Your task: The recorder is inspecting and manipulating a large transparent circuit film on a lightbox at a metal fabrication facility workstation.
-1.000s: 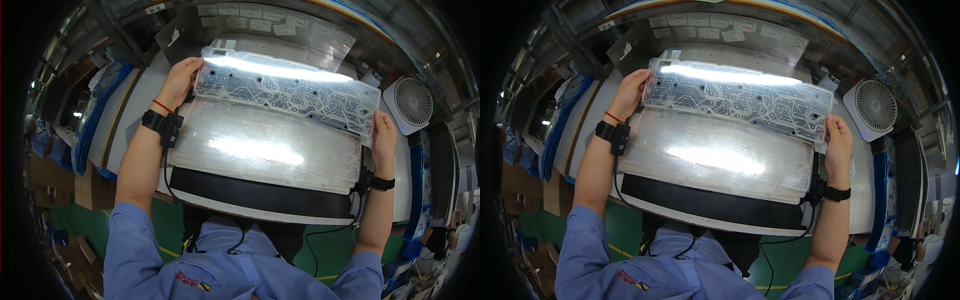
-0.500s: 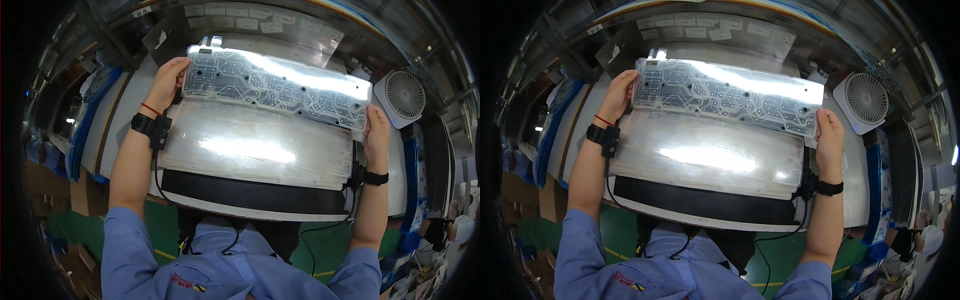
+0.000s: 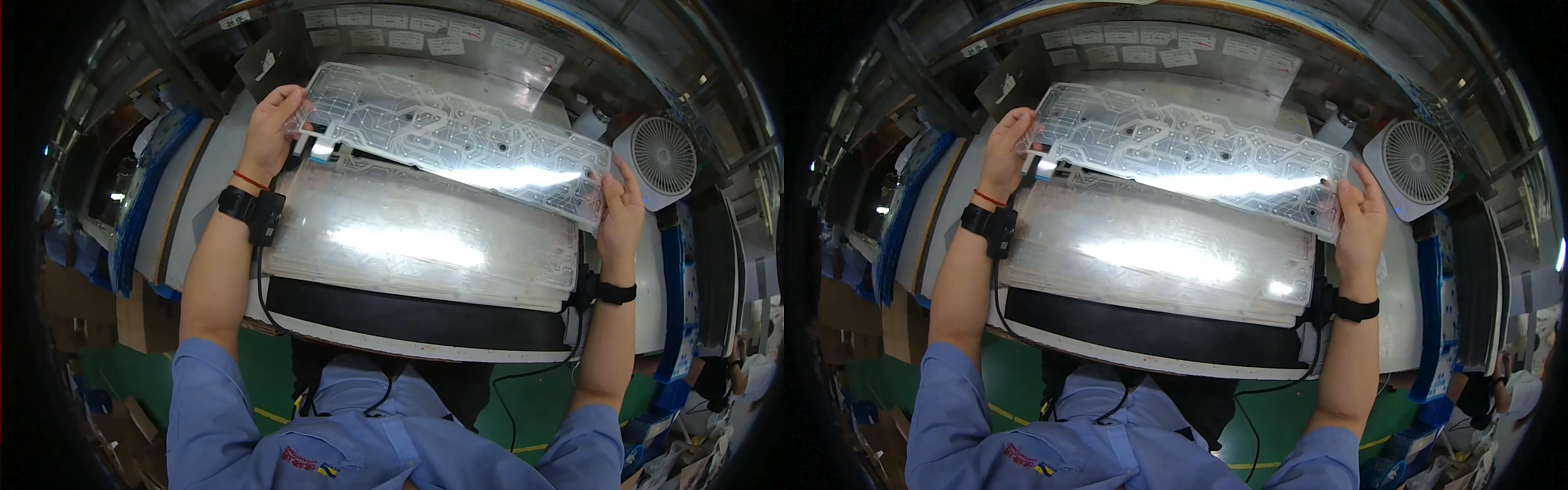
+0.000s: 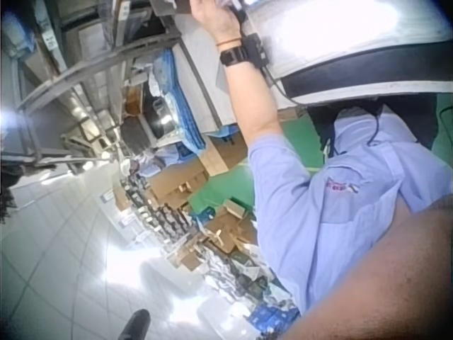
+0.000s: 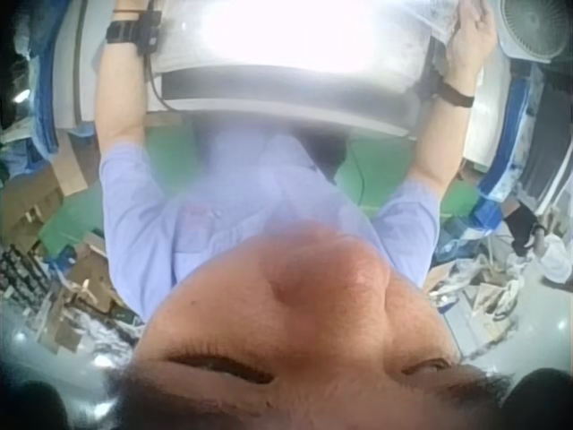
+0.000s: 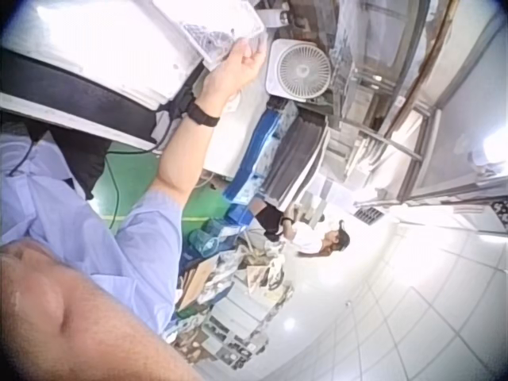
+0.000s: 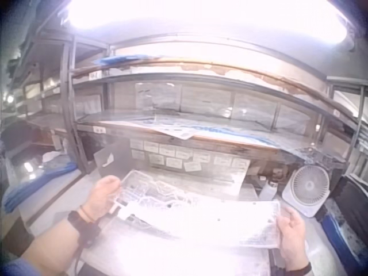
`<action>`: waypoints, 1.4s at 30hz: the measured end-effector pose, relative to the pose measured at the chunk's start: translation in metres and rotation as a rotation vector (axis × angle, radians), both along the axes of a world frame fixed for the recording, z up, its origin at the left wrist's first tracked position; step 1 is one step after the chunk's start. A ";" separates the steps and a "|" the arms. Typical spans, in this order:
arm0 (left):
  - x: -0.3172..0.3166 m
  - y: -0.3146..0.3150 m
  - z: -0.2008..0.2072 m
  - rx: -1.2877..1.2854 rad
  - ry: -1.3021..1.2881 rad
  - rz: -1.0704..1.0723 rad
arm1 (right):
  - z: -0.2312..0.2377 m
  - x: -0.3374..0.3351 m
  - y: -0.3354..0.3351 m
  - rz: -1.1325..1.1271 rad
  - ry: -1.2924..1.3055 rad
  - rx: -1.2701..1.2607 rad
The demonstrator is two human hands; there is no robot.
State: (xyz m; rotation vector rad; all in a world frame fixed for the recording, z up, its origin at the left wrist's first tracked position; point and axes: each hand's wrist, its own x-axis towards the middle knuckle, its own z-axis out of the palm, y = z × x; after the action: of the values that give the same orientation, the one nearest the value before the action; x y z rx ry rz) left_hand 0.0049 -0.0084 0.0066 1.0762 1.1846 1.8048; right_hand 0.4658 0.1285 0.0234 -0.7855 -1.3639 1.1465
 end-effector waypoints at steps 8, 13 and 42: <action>0.007 0.007 -0.001 -0.156 0.102 0.054 | -0.020 0.020 0.022 0.049 -0.100 -0.120; 0.008 0.004 0.002 -0.237 0.054 -0.035 | -0.022 0.024 0.026 0.029 -0.084 -0.121; 0.004 0.003 0.003 -0.174 0.000 -0.006 | -0.010 0.011 0.005 0.342 -0.504 -0.153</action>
State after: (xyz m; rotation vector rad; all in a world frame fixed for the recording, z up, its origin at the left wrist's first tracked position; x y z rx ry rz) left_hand 0.0090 -0.0058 0.0093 0.9790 1.3109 1.6630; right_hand 0.4766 0.1339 0.0134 -1.0246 -1.8983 1.3873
